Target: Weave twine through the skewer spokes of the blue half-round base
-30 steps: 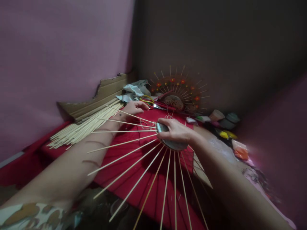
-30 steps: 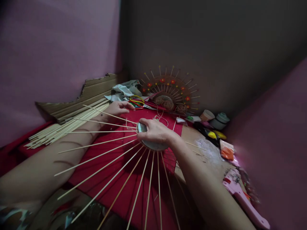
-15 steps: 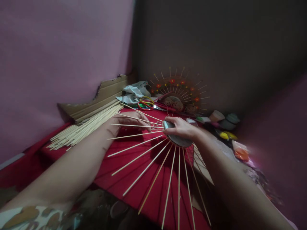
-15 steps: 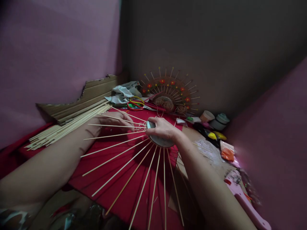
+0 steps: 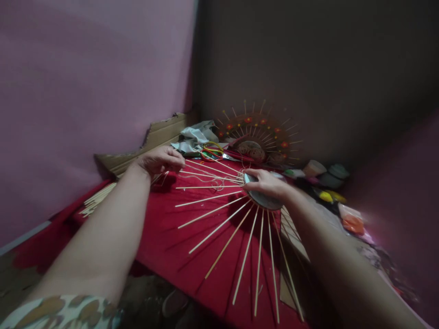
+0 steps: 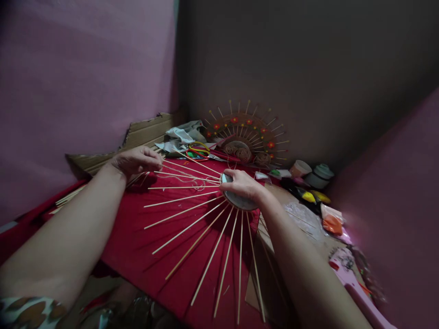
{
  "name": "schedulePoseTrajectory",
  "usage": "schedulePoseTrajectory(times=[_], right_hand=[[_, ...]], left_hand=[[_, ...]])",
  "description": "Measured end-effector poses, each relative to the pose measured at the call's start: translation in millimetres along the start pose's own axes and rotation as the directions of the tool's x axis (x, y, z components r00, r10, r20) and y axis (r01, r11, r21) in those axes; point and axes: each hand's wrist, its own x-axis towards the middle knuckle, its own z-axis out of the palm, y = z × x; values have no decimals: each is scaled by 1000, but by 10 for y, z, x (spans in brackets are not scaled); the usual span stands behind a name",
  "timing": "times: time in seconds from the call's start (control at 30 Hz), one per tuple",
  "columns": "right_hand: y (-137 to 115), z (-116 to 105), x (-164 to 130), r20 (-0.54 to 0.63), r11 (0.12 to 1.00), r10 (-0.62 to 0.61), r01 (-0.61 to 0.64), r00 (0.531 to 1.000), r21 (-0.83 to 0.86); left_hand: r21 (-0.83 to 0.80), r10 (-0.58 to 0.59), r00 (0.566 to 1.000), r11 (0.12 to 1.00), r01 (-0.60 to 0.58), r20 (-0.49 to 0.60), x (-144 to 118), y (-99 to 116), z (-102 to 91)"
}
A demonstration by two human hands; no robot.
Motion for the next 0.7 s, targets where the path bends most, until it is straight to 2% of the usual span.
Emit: schedulePoseTrajectory(times=[0.1, 0.17, 0.3, 0.37, 0.43, 0.47, 0.53, 0.6, 0.7], right_hand=[[17, 10, -2, 26, 1000, -19, 19, 1000, -4], [16, 15, -7, 30, 1000, -30, 30, 999, 0], [-46, 10, -33, 16, 999, -44, 44, 999, 10], [-110, 5, -57, 27, 997, -74, 73, 997, 19], [-190, 1, -86, 57, 992, -119, 117, 991, 37], [-232, 0, -101, 77, 990, -137, 134, 988, 49], [-320, 2, -133, 120, 984, -171, 163, 978, 70], [-403, 5, -162, 167, 974, -222, 209, 961, 90], [-496, 19, -189, 231, 944, -325, 301, 917, 136]], left_hand=[[-25, 83, 996, 996, -83, -19, 7, -9, -53], [-59, 95, 994, 994, -97, -46, 20, -14, -62], [-79, -43, 998, 996, 38, -54, 76, -47, 12], [-24, -117, 991, 993, 115, -62, 131, -66, 116], [76, -117, 986, 989, 127, -119, 211, -78, 253], [135, -62, 980, 987, 88, -190, 259, -82, 326], [308, 58, 982, 951, 0, -179, 356, -85, 457], [438, 230, 959, 889, -137, -167, 436, -86, 557], [506, 359, 913, 834, -219, -196, 490, -82, 659]])
